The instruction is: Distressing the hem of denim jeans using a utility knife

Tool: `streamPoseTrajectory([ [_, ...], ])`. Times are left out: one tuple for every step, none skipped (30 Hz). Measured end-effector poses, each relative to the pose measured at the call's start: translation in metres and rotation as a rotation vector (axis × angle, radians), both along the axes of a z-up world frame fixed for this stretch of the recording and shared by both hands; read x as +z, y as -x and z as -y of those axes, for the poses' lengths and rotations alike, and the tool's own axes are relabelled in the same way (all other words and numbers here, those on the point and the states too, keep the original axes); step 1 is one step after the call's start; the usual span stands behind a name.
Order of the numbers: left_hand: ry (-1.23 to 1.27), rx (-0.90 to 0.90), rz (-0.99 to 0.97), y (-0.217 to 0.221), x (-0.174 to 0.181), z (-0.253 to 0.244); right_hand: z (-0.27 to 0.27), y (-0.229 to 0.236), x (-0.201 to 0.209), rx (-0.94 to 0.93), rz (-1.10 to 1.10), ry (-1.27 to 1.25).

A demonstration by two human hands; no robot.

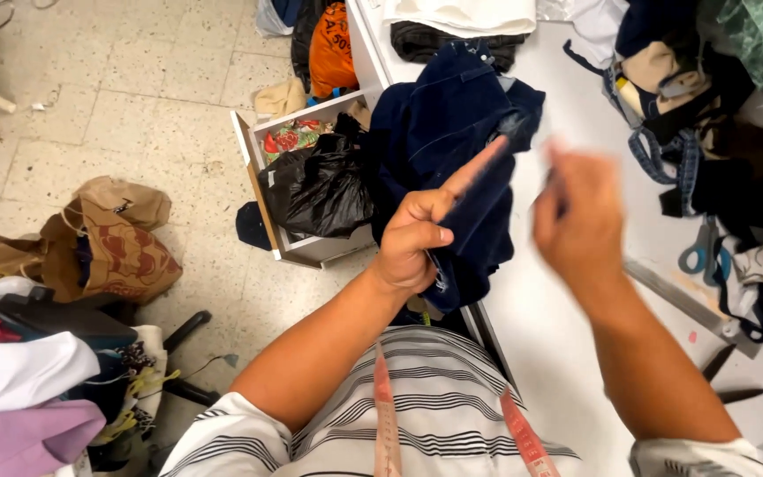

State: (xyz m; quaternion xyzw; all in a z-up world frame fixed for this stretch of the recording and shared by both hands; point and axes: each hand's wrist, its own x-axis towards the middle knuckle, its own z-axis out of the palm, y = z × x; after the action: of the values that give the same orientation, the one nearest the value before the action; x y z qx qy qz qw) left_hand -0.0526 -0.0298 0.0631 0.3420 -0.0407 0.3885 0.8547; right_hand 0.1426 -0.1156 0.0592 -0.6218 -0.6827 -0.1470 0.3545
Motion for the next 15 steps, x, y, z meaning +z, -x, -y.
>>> streamPoseTrajectory([
  [0.002, 0.0, 0.009, 0.002, 0.001, 0.001, 0.006, 0.004, 0.015, 0.0, 0.009, 0.002],
  [-0.073, 0.005, -0.014, 0.005, 0.002, 0.001, 0.012, 0.008, 0.029, -0.08, -0.073, -0.019],
  [-0.148, 0.017, -0.041, 0.01, 0.003, 0.001, 0.017, 0.014, 0.044, -0.153, -0.159, -0.04],
  [-0.146, 0.025, -0.037, 0.008, 0.003, 0.001, 0.023, 0.024, 0.035, -0.146, -0.154, -0.038],
  [-0.109, -0.004, -0.024, 0.008, 0.004, 0.001, 0.03, 0.037, 0.024, 0.057, -0.152, -0.003],
  [-0.072, -0.033, -0.01, 0.009, 0.004, 0.002, 0.037, 0.051, 0.013, 0.261, -0.149, 0.029],
  [-0.073, -0.042, -0.017, 0.008, 0.004, 0.002, 0.025, 0.034, 0.008, 0.251, -0.156, 0.027],
  [-0.058, -0.029, -0.03, 0.009, 0.003, 0.002, 0.013, 0.017, 0.002, 0.122, -0.092, 0.014],
  [-0.039, -0.006, -0.031, 0.005, 0.002, 0.003, 0.001, -0.005, -0.002, 0.003, -0.017, 0.006],
  [-0.037, -0.007, -0.026, 0.007, -0.001, 0.004, 0.01, 0.004, 0.012, 0.002, -0.012, 0.008],
  [-0.087, 0.004, -0.04, 0.009, -0.002, 0.004, 0.015, 0.013, 0.027, -0.061, -0.062, -0.019],
  [-0.137, 0.014, -0.054, 0.012, -0.002, 0.004, 0.021, 0.022, 0.043, -0.123, -0.112, -0.047],
  [-0.136, 0.017, -0.06, 0.01, -0.003, 0.005, 0.026, 0.03, 0.028, -0.12, -0.118, -0.046],
  [-0.088, -0.006, -0.054, 0.009, -0.004, 0.006, 0.031, 0.037, 0.013, 0.056, -0.123, 0.01],
  [-0.045, -0.04, -0.05, 0.008, -0.004, 0.005, 0.037, 0.047, -0.002, 0.223, -0.131, 0.058],
])
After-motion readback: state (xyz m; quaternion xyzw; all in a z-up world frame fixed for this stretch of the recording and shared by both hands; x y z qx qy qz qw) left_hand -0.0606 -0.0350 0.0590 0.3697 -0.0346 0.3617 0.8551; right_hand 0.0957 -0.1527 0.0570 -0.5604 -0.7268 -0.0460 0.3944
